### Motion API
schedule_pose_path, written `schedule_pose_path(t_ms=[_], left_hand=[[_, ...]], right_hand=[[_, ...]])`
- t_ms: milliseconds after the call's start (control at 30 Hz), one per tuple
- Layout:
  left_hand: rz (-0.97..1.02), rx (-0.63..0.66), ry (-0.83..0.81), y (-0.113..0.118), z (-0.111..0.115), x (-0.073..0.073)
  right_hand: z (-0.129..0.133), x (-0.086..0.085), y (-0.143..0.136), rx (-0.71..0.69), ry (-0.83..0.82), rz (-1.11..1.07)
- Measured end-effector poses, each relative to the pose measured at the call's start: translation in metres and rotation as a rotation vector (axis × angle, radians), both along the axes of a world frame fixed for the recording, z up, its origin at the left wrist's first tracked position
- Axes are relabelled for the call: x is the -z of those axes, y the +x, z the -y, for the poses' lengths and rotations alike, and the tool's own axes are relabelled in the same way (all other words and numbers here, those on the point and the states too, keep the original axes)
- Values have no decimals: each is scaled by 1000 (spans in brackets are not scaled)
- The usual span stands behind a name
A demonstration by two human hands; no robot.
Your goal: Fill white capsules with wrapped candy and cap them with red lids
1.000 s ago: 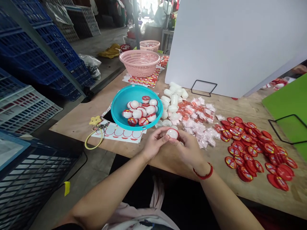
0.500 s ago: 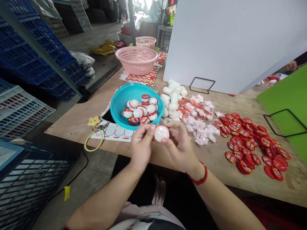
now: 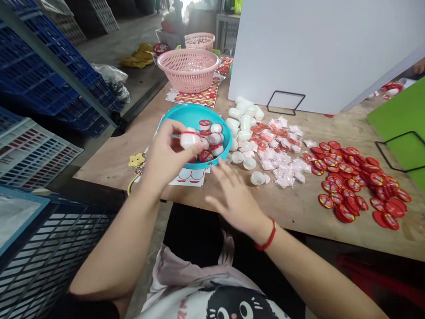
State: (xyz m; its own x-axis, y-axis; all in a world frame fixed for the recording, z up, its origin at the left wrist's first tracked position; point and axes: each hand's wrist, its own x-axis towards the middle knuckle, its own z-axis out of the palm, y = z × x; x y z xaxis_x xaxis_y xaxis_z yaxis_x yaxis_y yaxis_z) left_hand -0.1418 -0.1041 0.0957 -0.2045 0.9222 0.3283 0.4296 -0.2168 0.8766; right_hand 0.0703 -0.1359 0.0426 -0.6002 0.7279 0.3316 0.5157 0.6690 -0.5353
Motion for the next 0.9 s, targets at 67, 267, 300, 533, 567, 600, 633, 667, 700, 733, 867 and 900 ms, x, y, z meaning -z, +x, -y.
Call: schedule_pose_path(t_ms=[67,267,300,533,567,600,633,667,700,733,867,900], left_hand=[[-287,-121,-11,-15,-13,-2],[-720,-178,-249,-34,-40,2],[-711,-188,-268,-34,-41,3],[-711,-269,-300,-34,-44,7],[-722,-263,-344,-36,-46,9],[-728,-251,-386,-38,-48,10],[-731,-234,-409,-40,-50,11],[-734,-217,-408,-42,-53,13],[-736,-205,-383,-44,-54,14],[-737,-197,-335,-45,-55,15],[-673,-134,-34,-40,-39,15],[-618,-97,46,-34,-30,14]], right_hand=[[26,21,4,-4,52,221],[36,57,8,69,81,466],[32,58,10,78,80,477],[27,54,43,130,85,514],[30,54,50,134,90,525],[32,54,56,140,96,535],[35,54,63,148,101,544],[38,54,70,158,104,552],[40,54,76,168,105,559],[42,54,83,172,104,566],[47,49,108,75,73,512],[47,45,112,36,56,466]])
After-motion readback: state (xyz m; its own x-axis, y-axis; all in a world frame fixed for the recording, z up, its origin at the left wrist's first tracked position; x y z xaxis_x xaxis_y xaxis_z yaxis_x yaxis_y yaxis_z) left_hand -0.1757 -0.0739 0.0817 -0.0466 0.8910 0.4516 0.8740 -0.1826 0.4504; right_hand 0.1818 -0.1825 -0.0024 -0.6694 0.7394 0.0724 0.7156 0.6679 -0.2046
